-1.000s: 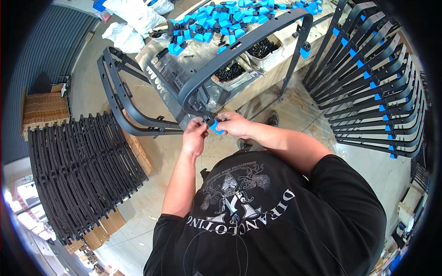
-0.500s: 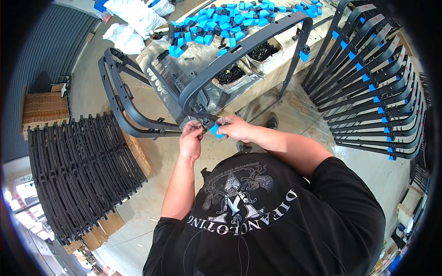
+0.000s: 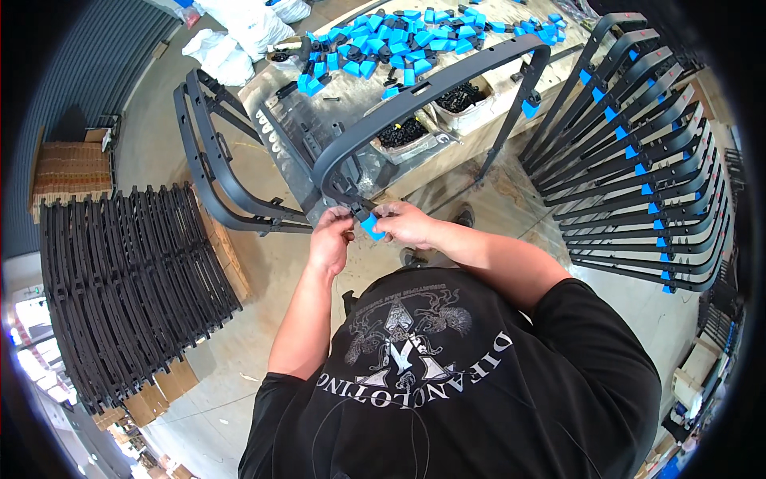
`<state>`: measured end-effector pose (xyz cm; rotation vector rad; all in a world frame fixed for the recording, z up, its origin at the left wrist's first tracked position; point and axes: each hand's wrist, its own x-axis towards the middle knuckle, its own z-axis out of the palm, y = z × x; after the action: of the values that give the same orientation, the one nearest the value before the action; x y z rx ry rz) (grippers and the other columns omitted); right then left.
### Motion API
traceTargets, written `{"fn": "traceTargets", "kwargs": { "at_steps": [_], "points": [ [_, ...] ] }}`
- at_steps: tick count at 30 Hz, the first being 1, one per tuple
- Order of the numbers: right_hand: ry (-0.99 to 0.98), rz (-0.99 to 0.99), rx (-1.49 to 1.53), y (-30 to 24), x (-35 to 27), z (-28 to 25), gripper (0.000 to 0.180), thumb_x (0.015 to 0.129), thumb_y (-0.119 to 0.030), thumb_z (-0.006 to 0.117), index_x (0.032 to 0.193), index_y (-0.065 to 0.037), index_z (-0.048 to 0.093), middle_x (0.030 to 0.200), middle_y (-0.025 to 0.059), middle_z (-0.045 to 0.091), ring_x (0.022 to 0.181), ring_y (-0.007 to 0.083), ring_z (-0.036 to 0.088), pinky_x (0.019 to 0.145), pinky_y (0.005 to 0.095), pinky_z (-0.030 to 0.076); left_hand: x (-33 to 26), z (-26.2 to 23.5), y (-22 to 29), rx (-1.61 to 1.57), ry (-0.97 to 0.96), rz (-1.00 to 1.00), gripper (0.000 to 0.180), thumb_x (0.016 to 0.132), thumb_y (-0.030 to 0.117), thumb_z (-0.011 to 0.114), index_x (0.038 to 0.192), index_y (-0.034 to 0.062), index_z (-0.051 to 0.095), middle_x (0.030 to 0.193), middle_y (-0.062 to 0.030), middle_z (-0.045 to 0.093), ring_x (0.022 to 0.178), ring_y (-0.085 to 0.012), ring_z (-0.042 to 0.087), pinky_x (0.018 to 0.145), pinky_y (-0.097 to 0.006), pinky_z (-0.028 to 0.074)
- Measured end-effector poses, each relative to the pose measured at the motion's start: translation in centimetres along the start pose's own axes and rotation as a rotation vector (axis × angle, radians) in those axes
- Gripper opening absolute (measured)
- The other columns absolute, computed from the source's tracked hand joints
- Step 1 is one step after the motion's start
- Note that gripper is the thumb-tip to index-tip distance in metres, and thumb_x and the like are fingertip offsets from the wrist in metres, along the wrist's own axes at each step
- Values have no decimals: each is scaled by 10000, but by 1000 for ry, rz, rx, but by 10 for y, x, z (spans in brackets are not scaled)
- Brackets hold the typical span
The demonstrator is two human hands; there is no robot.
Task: Attaching blue protective caps and hardware components to black metal frames on a factory assembly table.
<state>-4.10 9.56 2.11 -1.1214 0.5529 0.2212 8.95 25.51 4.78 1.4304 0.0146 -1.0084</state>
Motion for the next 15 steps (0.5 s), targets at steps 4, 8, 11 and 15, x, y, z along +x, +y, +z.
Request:
{"fn": "traceTargets", "kwargs": {
  "at_steps": [4, 8, 11, 15],
  "points": [
    [-7, 12, -47, -4, 0, 3, 450, 848, -192, 690, 1238, 28, 636, 937, 53, 667, 765, 126, 591, 685, 277, 500, 18, -6, -8, 91, 56, -282, 128, 1009, 204, 556, 949, 94, 581, 806, -17, 561, 678, -144, 491, 621, -286, 394],
    [1, 20, -22, -4, -2, 5, 451, 854, -203, 687, 1235, 33, 637, 958, 61, 674, 801, 133, 612, 705, 279, 517, 13, 0, -11, -46, 37, -77, 101, 991, 161, 585, 907, 104, 589, 786, -14, 555, 673, -146, 497, 613, -292, 399],
    [-8, 16, -23, -1, 1, 2, 426, 882, -171, 668, 1253, 34, 622, 1000, 62, 668, 836, 140, 618, 739, 289, 526, 5, -8, -12, -313, -62, 136, 30, 955, 102, 607, 927, 113, 606, 780, -5, 552, 674, -149, 506, 616, -296, 407],
    [-4, 63, 10, 2, 5, 0, 384, 912, -127, 641, 1259, 33, 611, 1045, 56, 656, 888, 142, 615, 764, 298, 529, 9, -12, -13, -151, 87, -48, 81, 957, 184, 631, 903, 130, 602, 764, 6, 533, 649, -144, 485, 599, -294, 389]
  ]
}}
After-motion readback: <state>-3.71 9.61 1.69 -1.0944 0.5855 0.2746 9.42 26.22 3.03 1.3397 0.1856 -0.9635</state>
